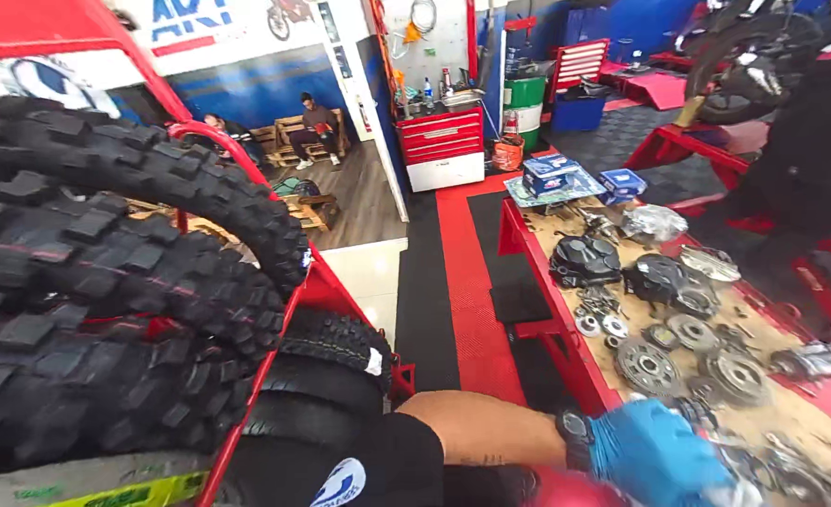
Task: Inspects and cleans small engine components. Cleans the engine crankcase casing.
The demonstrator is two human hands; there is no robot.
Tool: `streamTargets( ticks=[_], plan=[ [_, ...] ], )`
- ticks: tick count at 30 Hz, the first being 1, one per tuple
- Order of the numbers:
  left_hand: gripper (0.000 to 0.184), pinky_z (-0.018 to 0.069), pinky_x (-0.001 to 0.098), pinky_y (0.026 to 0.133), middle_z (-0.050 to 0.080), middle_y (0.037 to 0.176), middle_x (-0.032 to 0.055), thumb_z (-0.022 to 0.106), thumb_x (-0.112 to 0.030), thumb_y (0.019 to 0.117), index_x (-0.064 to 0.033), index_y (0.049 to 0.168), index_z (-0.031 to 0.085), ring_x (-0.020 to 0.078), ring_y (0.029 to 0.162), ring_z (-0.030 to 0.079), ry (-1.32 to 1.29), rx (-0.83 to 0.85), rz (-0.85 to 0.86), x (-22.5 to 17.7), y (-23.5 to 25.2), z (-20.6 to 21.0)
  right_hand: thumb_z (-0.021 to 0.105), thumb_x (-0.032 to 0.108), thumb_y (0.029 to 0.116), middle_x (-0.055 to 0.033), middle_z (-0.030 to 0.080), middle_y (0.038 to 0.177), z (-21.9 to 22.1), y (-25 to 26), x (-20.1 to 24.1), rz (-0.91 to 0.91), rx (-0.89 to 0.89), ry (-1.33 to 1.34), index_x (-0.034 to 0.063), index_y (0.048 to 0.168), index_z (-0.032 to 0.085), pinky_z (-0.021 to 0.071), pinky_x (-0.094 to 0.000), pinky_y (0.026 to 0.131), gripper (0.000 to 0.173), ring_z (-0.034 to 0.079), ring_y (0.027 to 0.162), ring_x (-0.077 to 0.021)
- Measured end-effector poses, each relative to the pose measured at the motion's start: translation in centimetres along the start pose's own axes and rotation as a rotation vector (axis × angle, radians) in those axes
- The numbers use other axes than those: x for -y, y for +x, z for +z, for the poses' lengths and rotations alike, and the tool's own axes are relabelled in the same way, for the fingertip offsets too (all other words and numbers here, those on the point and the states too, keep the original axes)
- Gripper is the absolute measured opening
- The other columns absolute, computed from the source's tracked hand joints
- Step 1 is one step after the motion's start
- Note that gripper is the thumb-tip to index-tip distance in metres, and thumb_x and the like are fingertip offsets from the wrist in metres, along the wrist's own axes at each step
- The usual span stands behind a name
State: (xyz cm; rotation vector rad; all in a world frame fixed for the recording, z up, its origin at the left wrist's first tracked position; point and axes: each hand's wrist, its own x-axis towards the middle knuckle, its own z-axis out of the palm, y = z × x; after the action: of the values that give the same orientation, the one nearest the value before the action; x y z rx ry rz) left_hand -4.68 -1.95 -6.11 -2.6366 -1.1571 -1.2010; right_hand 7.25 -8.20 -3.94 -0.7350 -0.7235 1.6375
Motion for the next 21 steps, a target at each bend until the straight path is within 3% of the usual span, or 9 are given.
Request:
streamTargets(
  ticks=[2,6,8,10,12,14,17,20,21],
  plan=[
    [0.039,0.0561,0.0522,0.087,0.077,0.095,0.0150,0.065,-0.038,0.0928,-0.0018,0.094,0.079,0.0331,0.093,0.073,-0.063,0.034,-0.149,-0.9,0.3,-0.5,0.014,0.037,0.1108,-0.0002,0.062,0.110,3.6,-0.9,2.2,0.097,-0.183,-0.144,0.0036,0.133,0.039,0.0565,-0.0346,0.092,0.048,0.065,0.102,-0.0092],
    [0.037,0.0593,0.0459,0.075,0.071,0.077,0.0168,0.050,-0.017,0.1016,0.0077,0.088,0.073,0.0258,0.076,0.072,-0.493,-0.155,-0.605,-1.3,2.7,0.0,0.028,0.029,0.1102,-0.0009,0.069,0.098,2.2,-1.0,0.6,-0.007,-0.225,-0.450,-0.0009,0.121,0.056,0.0569,-0.0237,0.081,0.042,0.066,0.087,-0.0031],
    [0.042,0.0594,0.0365,0.068,0.067,0.072,0.0112,0.039,-0.017,0.1053,0.0090,0.091,0.068,0.0158,0.067,0.066,-0.790,-0.216,-0.839,0.6,3.1,1.1,0.040,0.027,0.1091,-0.0035,0.071,0.120,-1.9,-0.8,-0.6,-0.121,-0.059,-0.652,0.0004,0.134,0.061,0.0544,-0.0277,0.098,0.042,0.066,0.109,-0.0060],
    [0.042,0.0601,0.0329,0.060,0.069,0.074,0.0089,0.031,-0.017,0.1072,0.0086,0.100,0.063,0.0139,0.063,0.066,-1.067,-0.258,-0.949,3.4,2.9,2.5,0.049,0.022,0.1062,-0.0088,0.069,0.130,-4.1,-0.1,-1.5,-0.383,-0.023,-0.846,0.0009,0.128,0.068,0.0525,-0.0359,0.107,0.036,0.064,0.124,-0.0149],
    [0.044,0.0627,0.0353,0.077,0.074,0.099,0.0126,0.024,-0.020,0.1097,0.0059,0.123,0.057,0.0176,0.085,0.072,-1.393,-0.129,-0.938,4.1,2.4,3.3,0.051,0.023,0.1043,-0.0125,0.060,0.145,-4.2,1.6,-1.8,-0.510,-0.115,-0.970,0.0026,0.137,0.063,0.0451,-0.0437,0.117,0.040,0.053,0.138,-0.0234],
    [0.047,0.0576,0.0321,0.095,0.070,0.121,0.0074,0.026,-0.029,0.1111,-0.0032,0.140,0.052,0.0121,0.109,0.068,-1.668,0.049,-1.000,1.6,2.3,3.0,0.045,0.030,0.1055,-0.0190,0.041,0.160,-3.9,5.1,-3.0,-0.559,-0.222,-1.031,0.0008,0.149,0.051,0.0252,-0.0528,0.126,0.053,0.031,0.153,-0.0334],
    [0.062,0.0494,0.0289,0.108,0.061,0.143,0.0011,0.024,-0.054,0.1091,-0.0129,0.152,0.044,0.0071,0.130,0.057,-1.908,0.181,-1.014,2.5,2.4,3.0,0.035,0.029,0.1082,-0.0236,0.033,0.163,-3.0,8.4,-5.7,-0.544,-0.386,-0.977,-0.0037,0.153,0.041,0.0161,-0.0566,0.128,0.056,0.024,0.155,-0.0368],
    [0.058,0.0538,0.0256,0.101,0.068,0.132,-0.0003,0.035,-0.057,0.1062,-0.0165,0.141,0.057,0.0059,0.122,0.063,-2.043,0.220,-1.068,6.6,1.6,3.7,0.034,0.035,0.1080,-0.0285,0.029,0.163,-2.3,9.4,-8.8,-0.470,-0.402,-0.935,-0.0095,0.155,0.032,0.0169,-0.0535,0.128,0.065,0.022,0.155,-0.0372],
    [0.069,0.0527,0.0275,0.103,0.066,0.135,0.0025,0.031,-0.064,0.1045,-0.0118,0.145,0.051,0.0080,0.124,0.062,-2.029,0.249,-1.061,7.1,2.9,4.8,0.033,0.036,0.1084,-0.0276,0.029,0.163,-3.4,10.5,-8.8,-0.468,-0.409,-0.934,-0.0088,0.156,0.032,0.0183,-0.0523,0.128,0.065,0.023,0.155,-0.0360]
  ],
)
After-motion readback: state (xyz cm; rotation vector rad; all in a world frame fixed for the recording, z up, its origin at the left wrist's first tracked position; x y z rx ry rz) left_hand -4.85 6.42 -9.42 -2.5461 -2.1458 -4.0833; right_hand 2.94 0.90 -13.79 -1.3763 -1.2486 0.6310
